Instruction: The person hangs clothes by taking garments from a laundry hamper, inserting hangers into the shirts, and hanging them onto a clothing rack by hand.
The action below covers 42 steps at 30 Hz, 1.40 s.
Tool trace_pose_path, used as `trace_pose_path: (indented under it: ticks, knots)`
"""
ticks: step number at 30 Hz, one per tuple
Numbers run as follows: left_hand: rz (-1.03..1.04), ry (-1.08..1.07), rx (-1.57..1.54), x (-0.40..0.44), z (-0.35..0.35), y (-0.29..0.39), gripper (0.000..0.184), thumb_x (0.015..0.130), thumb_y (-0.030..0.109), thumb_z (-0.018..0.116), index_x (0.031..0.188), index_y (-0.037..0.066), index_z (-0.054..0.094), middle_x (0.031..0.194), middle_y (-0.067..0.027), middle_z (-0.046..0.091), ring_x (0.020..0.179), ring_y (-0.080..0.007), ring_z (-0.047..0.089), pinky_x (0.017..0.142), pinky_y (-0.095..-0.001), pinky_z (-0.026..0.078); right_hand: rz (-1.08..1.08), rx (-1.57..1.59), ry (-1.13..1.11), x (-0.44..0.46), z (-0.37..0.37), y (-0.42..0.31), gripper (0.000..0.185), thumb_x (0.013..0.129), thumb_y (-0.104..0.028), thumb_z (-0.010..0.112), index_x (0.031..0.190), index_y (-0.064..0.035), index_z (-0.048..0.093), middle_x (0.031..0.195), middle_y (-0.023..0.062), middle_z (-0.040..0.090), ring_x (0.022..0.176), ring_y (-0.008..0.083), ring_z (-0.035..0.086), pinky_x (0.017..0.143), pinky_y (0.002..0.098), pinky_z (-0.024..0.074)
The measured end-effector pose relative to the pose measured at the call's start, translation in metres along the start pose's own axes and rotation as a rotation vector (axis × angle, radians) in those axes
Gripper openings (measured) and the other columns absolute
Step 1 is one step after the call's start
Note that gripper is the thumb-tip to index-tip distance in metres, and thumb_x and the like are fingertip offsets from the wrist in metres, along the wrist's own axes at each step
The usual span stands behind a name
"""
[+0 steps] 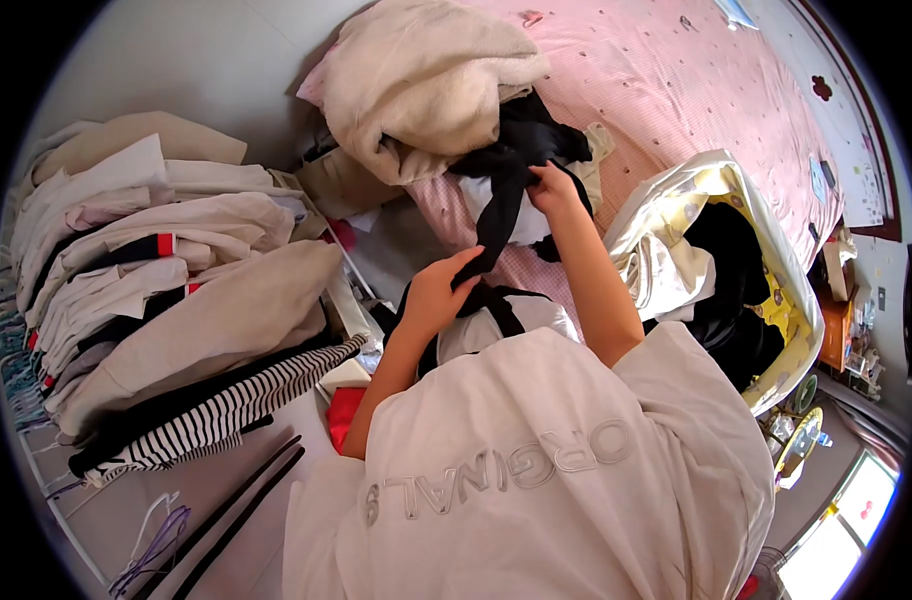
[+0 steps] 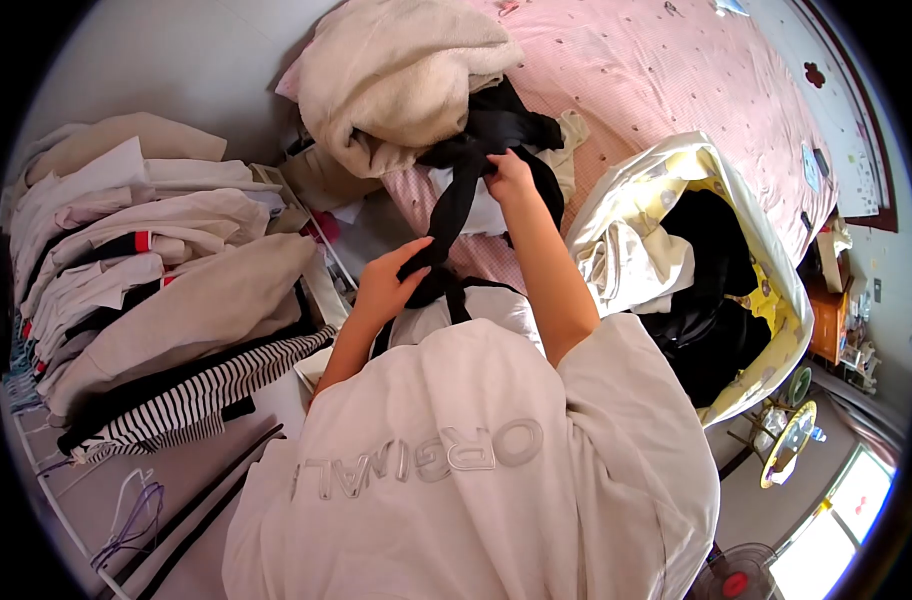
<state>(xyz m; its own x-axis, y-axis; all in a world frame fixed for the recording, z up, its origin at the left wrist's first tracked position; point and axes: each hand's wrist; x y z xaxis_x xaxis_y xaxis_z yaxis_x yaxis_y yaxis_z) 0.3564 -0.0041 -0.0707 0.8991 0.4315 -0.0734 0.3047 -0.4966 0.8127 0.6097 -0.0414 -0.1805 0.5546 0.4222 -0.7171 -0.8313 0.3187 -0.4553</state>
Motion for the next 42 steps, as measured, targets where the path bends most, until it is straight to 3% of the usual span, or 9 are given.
trace_pose_path:
  ticks: [5, 7, 10, 17, 26, 29, 36, 39, 42]
  knots:
    - [-0.135, -0.161, 0.036, -0.006, 0.015, -0.030, 0.054, 0.075, 0.014, 0.063, 0.125, 0.007, 0.043, 0.112, -0.0161, 0.056, 0.097, -0.0296, 0.056, 0.083, -0.0341, 0.044, -0.099, -0.137, -0.176, -0.064, 0.016, -0.035, 0.043, 0.080, 0.010, 0.039, 0.122, -0.0022, 0.040, 0.107, 0.0131, 0.054, 0.093, 0.0243, 0.055, 0.081, 0.0363, 0.0485]
    - [-0.127, -0.057, 0.005, -0.005, 0.020, -0.041, 0.052, 0.076, 0.015, 0.061, 0.123, 0.004, 0.043, 0.114, -0.0178, 0.054, 0.101, -0.0325, 0.053, 0.087, -0.0359, 0.041, -0.110, -0.232, -0.361, -0.079, 0.018, -0.049, 0.052, 0.082, 0.008, 0.039, 0.132, -0.0029, 0.028, 0.116, 0.0144, 0.050, 0.097, 0.0234, 0.055, 0.084, 0.0335, 0.0469]
    - [-0.064, 0.074, 0.009, -0.002, 0.018, -0.047, 0.053, 0.075, 0.015, 0.061, 0.123, 0.002, 0.042, 0.117, -0.0184, 0.051, 0.106, -0.0340, 0.050, 0.090, -0.0369, 0.039, -0.141, -0.377, -0.568, -0.110, 0.024, -0.073, 0.048, 0.081, 0.009, 0.039, 0.128, 0.0001, 0.036, 0.113, 0.0140, 0.053, 0.095, 0.0210, 0.057, 0.083, 0.0302, 0.0473]
    - [0.124, 0.135, 0.094, 0.017, 0.007, -0.027, 0.067, 0.069, 0.011, 0.068, 0.127, 0.001, 0.037, 0.120, -0.0194, 0.048, 0.110, -0.0354, 0.046, 0.092, -0.0386, 0.038, -0.493, -0.786, -0.555, -0.195, 0.050, -0.081, 0.042, 0.079, 0.005, 0.043, 0.122, 0.0062, 0.042, 0.107, 0.0101, 0.056, 0.095, 0.0149, 0.055, 0.083, 0.0241, 0.0426]
    - [0.263, 0.356, -0.242, 0.051, 0.053, -0.054, 0.057, 0.068, 0.011, 0.068, 0.120, 0.001, 0.047, 0.109, -0.0187, 0.055, 0.106, -0.0278, 0.052, 0.089, -0.0347, 0.039, -0.473, -0.565, -0.772, -0.241, 0.062, -0.114, 0.038, 0.080, 0.002, 0.046, 0.117, 0.0070, 0.045, 0.104, 0.0090, 0.058, 0.095, 0.0141, 0.055, 0.084, 0.0228, 0.0413]
    - [-0.023, 0.166, -0.349, 0.047, 0.038, -0.069, 0.043, 0.071, 0.010, 0.065, 0.112, 0.000, 0.053, 0.097, -0.0182, 0.060, 0.093, -0.0207, 0.058, 0.081, -0.0302, 0.042, -0.523, -0.594, -0.614, -0.212, 0.046, -0.132, 0.036, 0.081, 0.002, 0.045, 0.117, 0.0077, 0.046, 0.103, 0.0104, 0.059, 0.093, 0.0148, 0.057, 0.081, 0.0235, 0.0446]
    - [-0.116, -0.169, -0.474, 0.046, -0.024, -0.046, 0.030, 0.082, 0.013, 0.057, 0.108, -0.003, 0.054, 0.096, -0.0134, 0.062, 0.085, -0.0160, 0.056, 0.078, -0.0267, 0.043, -0.390, -0.486, -0.402, -0.101, 0.001, -0.139, 0.030, 0.083, 0.000, 0.045, 0.112, 0.0098, 0.047, 0.095, 0.0114, 0.059, 0.084, 0.0174, 0.058, 0.075, 0.0271, 0.0479]
    - [-0.177, -0.145, -0.328, 0.049, -0.033, -0.052, 0.029, 0.087, 0.014, 0.051, 0.111, -0.002, 0.053, 0.102, -0.0041, 0.059, 0.091, -0.0119, 0.052, 0.083, -0.0237, 0.039, -0.373, -0.389, -0.222, -0.068, -0.011, -0.119, 0.039, 0.082, 0.001, 0.047, 0.119, 0.0087, 0.038, 0.097, 0.0126, 0.057, 0.084, 0.0198, 0.058, 0.072, 0.0296, 0.0479]
    - [-0.441, 0.014, -0.718, 0.053, -0.035, -0.046, 0.030, 0.087, 0.016, 0.050, 0.111, -0.002, 0.054, 0.102, -0.0049, 0.060, 0.091, -0.0124, 0.053, 0.082, -0.0239, 0.040, -0.426, -0.468, -0.161, -0.061, -0.012, -0.091, 0.063, 0.077, -0.008, 0.058, 0.129, 0.0030, 0.025, 0.105, 0.0148, 0.054, 0.089, 0.0214, 0.056, 0.072, 0.0290, 0.0455]
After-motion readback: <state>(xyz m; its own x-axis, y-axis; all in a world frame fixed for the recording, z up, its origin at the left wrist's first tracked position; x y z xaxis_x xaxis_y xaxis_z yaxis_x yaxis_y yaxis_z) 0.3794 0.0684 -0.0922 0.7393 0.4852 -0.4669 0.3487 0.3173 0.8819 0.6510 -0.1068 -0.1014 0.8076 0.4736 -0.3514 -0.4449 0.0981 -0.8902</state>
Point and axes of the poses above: each hand's wrist, its own x-axis towards the middle knuckle, its own z-axis out of the palm, y = z × x
